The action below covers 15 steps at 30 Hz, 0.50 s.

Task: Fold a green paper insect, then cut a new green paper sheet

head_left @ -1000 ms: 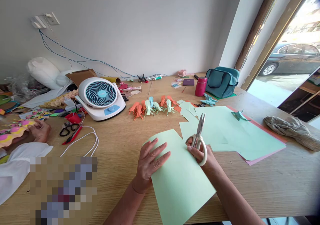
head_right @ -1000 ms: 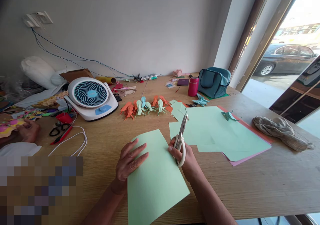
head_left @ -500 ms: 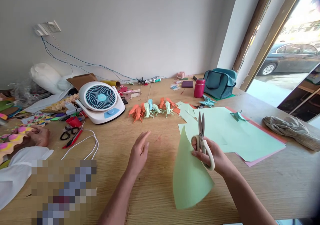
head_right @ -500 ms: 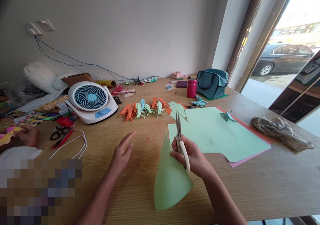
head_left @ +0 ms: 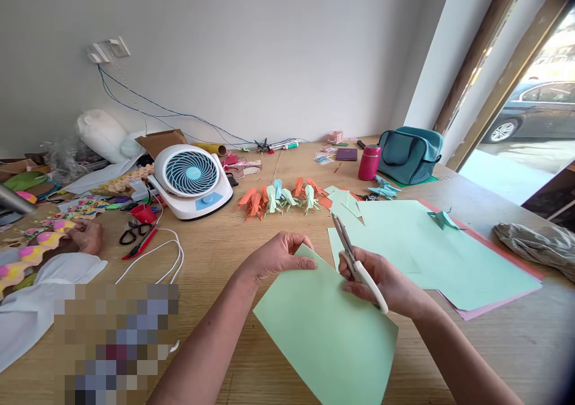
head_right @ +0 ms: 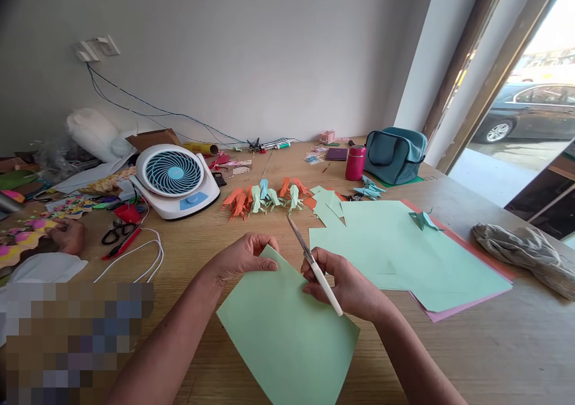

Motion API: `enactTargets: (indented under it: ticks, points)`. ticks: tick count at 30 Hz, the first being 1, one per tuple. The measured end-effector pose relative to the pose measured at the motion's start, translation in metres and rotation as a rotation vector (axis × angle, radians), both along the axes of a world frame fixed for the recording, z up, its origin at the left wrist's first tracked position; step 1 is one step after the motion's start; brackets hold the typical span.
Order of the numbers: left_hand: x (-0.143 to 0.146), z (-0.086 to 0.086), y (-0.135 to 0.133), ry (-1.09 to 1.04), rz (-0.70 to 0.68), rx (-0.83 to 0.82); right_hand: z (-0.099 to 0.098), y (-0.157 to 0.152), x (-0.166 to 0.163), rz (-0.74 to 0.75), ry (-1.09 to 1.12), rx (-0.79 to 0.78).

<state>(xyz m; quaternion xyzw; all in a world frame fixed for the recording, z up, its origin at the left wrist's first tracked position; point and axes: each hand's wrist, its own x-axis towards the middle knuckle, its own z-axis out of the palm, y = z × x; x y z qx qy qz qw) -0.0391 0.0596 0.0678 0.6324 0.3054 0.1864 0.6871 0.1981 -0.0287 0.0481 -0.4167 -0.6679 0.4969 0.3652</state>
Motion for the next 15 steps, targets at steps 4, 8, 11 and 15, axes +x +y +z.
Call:
enactTargets:
  ticks: [4, 8, 11, 15]
  points:
    - [0.003, 0.002, 0.000, 0.039, -0.009, -0.034, -0.007, 0.003, 0.000, -0.011, 0.017, -0.006]
    - [0.007, 0.005, -0.002, 0.031, -0.003, -0.042, -0.011, 0.008, 0.011, 0.069, 0.141, -0.029]
    - [0.008, 0.007, -0.003, -0.019, -0.004, -0.038, -0.019, 0.012, 0.020, 0.048, 0.157, -0.078]
    - [0.010, 0.009, -0.005, -0.032, 0.005, 0.019, -0.028, 0.009, 0.011, 0.005, 0.062, -0.160]
